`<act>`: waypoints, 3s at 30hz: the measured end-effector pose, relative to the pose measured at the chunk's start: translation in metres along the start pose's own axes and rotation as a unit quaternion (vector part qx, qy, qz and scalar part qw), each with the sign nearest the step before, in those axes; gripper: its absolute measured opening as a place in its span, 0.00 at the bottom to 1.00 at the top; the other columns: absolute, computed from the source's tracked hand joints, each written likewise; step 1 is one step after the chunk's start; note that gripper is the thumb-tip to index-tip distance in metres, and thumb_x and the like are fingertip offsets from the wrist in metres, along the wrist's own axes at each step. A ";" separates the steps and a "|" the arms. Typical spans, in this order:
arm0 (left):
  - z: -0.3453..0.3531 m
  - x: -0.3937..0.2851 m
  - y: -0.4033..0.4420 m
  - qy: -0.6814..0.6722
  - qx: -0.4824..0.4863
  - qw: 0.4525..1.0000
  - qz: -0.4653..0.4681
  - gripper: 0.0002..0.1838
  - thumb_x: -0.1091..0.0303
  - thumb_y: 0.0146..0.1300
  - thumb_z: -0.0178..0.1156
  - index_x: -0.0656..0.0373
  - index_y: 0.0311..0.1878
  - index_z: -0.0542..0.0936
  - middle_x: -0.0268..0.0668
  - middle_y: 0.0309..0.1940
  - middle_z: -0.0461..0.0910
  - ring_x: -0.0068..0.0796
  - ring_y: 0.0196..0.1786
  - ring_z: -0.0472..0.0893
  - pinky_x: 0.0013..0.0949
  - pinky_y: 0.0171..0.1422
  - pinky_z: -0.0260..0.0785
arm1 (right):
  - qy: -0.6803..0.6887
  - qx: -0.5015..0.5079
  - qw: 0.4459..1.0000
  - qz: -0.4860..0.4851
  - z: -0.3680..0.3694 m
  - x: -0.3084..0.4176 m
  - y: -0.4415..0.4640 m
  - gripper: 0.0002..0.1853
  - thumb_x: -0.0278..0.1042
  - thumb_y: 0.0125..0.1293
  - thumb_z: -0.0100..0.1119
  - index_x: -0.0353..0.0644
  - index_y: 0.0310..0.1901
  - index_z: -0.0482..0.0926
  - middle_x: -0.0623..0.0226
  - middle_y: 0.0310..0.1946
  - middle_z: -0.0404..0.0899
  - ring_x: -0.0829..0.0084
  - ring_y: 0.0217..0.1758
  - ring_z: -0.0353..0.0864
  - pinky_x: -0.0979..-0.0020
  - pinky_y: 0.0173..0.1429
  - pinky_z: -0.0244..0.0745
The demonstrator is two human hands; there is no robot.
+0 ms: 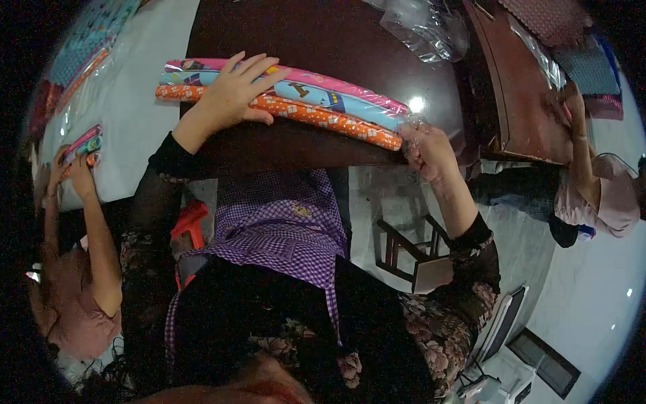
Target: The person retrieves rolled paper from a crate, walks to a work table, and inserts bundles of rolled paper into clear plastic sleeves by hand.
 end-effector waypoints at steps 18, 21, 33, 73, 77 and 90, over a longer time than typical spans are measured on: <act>-0.002 0.003 0.001 -0.023 -0.005 1.000 -0.012 0.56 0.37 0.40 0.69 0.55 0.72 0.61 0.41 0.67 0.68 0.41 0.69 0.66 0.51 0.74 0.52 | 0.121 0.008 0.992 0.027 0.002 -0.004 0.011 0.03 0.31 0.63 0.59 0.45 0.33 0.76 0.79 0.12 0.65 0.83 0.09 0.58 0.77 0.12 0.50; -0.002 0.004 0.002 -0.011 -0.011 1.000 0.001 0.55 0.39 0.39 0.70 0.54 0.71 0.62 0.41 0.66 0.68 0.41 0.69 0.67 0.51 0.73 0.53 | 0.130 0.022 0.990 0.040 -0.001 -0.007 0.016 0.03 0.31 0.63 0.59 0.47 0.32 0.76 0.79 0.12 0.64 0.83 0.09 0.58 0.76 0.12 0.47; -0.001 0.005 0.003 0.023 0.017 1.000 0.009 0.53 0.42 0.40 0.70 0.49 0.72 0.63 0.40 0.67 0.67 0.40 0.70 0.66 0.51 0.73 0.53 | -0.051 -0.037 0.998 -0.028 -0.008 -0.006 0.000 0.12 0.38 0.64 0.65 0.37 0.40 0.80 0.77 0.16 0.67 0.85 0.12 0.61 0.79 0.14 0.52; -0.026 -0.005 0.012 0.016 0.055 0.998 0.012 0.50 0.37 0.45 0.66 0.56 0.69 0.66 0.44 0.65 0.68 0.47 0.68 0.66 0.55 0.72 0.53 | -0.336 0.021 0.930 -0.151 -0.015 0.002 -0.020 0.08 0.29 0.67 0.58 0.31 0.35 0.82 0.72 0.24 0.78 0.80 0.26 0.74 0.75 0.31 0.71; -0.027 -0.005 0.013 0.012 0.055 0.998 0.012 0.51 0.38 0.43 0.67 0.56 0.69 0.65 0.44 0.65 0.68 0.47 0.68 0.66 0.55 0.72 0.53 | -0.241 0.066 0.962 -0.115 -0.020 -0.012 -0.007 0.09 0.32 0.65 0.63 0.33 0.35 0.83 0.75 0.21 0.75 0.84 0.24 0.69 0.77 0.27 0.66; -0.025 -0.003 0.013 -0.002 0.056 0.998 -0.004 0.49 0.37 0.44 0.67 0.53 0.68 0.68 0.43 0.63 0.70 0.44 0.69 0.66 0.55 0.72 0.52 | -0.177 0.092 0.979 -0.048 -0.005 -0.005 -0.023 0.11 0.35 0.65 0.64 0.33 0.39 0.84 0.77 0.21 0.74 0.85 0.22 0.66 0.79 0.25 0.61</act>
Point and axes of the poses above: each hand's wrist, its own y-axis towards the middle knuckle, its own z-axis out of the palm, x = y × z, the point moved 1 cm from there along y, towards the middle knuckle
